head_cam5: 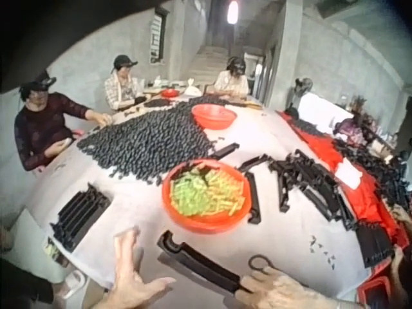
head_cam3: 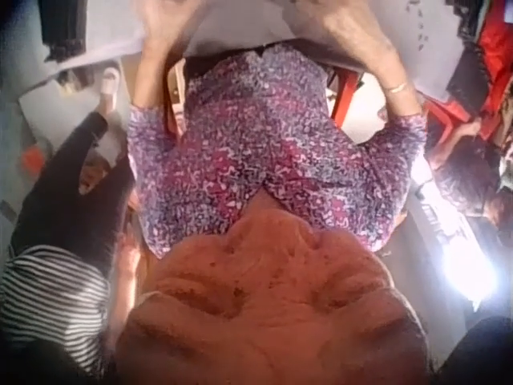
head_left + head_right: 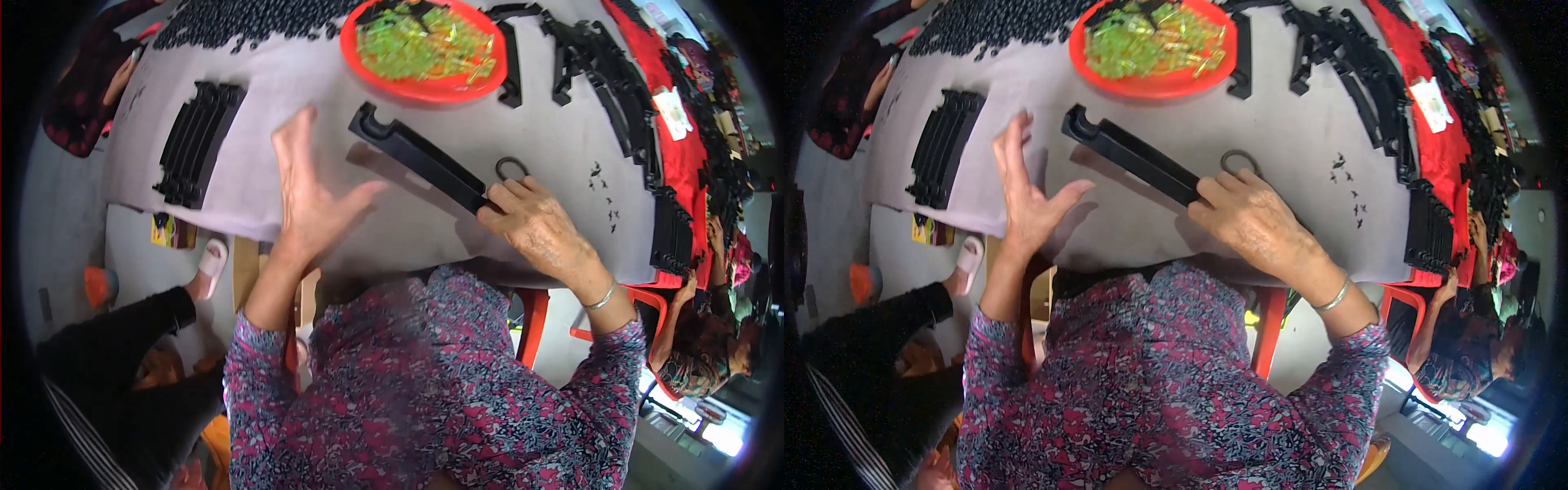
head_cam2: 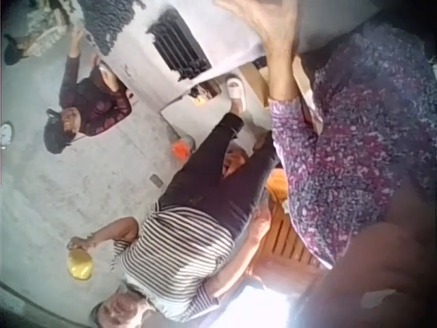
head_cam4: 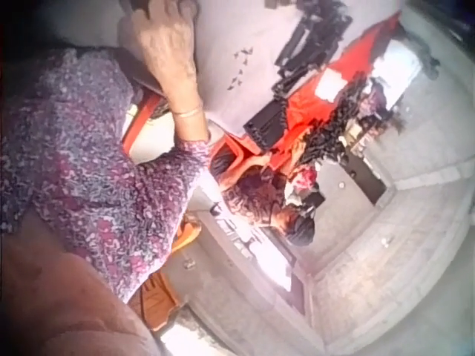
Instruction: The person assembles components by placing green plastic pieces into black plastic casings and securing them using a looped metal tool.
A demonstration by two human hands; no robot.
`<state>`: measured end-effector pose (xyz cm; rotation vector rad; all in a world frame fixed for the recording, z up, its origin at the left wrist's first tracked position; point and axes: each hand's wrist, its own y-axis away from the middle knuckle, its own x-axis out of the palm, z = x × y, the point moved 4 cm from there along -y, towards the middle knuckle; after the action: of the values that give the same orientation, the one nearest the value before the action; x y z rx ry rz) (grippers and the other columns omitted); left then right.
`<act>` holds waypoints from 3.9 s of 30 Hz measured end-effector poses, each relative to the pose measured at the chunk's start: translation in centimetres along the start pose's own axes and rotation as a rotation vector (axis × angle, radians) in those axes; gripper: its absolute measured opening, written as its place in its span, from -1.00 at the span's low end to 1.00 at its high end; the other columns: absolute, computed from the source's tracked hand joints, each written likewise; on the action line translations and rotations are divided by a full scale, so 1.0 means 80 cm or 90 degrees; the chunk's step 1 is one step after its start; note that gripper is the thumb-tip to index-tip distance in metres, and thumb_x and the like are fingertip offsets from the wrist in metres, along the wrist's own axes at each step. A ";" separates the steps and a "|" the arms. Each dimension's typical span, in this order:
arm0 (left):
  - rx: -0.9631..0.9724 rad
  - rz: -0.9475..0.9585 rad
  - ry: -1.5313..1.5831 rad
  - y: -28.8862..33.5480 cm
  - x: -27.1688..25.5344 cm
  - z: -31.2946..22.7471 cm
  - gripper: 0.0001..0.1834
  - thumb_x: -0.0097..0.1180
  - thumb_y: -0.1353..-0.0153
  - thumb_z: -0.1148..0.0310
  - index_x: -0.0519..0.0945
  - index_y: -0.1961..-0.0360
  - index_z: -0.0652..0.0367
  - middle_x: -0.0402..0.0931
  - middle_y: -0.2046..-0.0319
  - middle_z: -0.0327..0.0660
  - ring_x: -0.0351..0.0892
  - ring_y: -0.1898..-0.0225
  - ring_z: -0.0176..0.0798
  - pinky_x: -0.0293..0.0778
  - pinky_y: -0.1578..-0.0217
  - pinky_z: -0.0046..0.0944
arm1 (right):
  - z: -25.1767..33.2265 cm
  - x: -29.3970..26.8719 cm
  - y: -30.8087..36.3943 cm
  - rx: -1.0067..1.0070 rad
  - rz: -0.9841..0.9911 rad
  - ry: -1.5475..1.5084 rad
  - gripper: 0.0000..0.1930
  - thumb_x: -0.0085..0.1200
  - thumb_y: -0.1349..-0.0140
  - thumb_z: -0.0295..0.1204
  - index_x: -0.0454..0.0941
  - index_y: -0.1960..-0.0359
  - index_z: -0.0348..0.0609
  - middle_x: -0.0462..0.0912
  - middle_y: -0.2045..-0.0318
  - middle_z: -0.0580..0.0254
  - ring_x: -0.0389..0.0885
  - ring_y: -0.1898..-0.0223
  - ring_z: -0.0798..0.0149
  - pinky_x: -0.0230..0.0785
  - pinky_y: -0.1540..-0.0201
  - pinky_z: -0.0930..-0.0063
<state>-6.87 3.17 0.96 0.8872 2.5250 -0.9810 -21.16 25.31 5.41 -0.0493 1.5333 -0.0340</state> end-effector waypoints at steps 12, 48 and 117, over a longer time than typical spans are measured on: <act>0.146 0.320 -0.115 0.011 0.035 0.014 -0.46 0.52 0.20 0.30 0.65 0.11 0.18 0.53 0.22 -0.20 0.44 0.06 -0.05 0.24 -0.12 -0.03 | 0.030 0.018 0.011 0.004 0.063 -0.022 -0.72 0.24 0.02 -0.48 0.53 0.22 -0.21 0.47 0.26 0.19 0.49 0.19 0.17 0.35 0.12 0.32; 0.158 0.339 -0.045 0.030 0.075 -0.037 -0.57 0.42 0.07 0.38 0.60 0.12 0.16 0.44 0.30 -0.13 0.47 0.22 0.03 0.39 0.20 -0.05 | -0.210 0.056 -0.161 0.028 -0.035 -0.047 -0.90 0.07 -0.11 -0.64 0.54 0.34 -0.20 0.60 0.33 0.07 0.65 0.24 -0.05 0.52 0.18 0.13; 0.127 0.322 -0.047 0.025 0.049 -0.012 -0.57 0.46 0.15 0.39 0.68 0.15 0.12 0.42 0.34 -0.17 0.45 0.20 -0.04 0.30 0.05 -0.05 | 0.005 0.035 -0.082 -0.167 0.000 -0.076 -0.80 0.14 -0.09 -0.43 0.63 0.21 -0.02 0.41 0.35 0.33 0.49 0.27 0.26 0.47 0.33 0.34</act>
<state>-8.68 6.69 -1.17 1.4264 2.0063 -1.0729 -20.57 18.62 2.98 -0.2561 1.4110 0.1670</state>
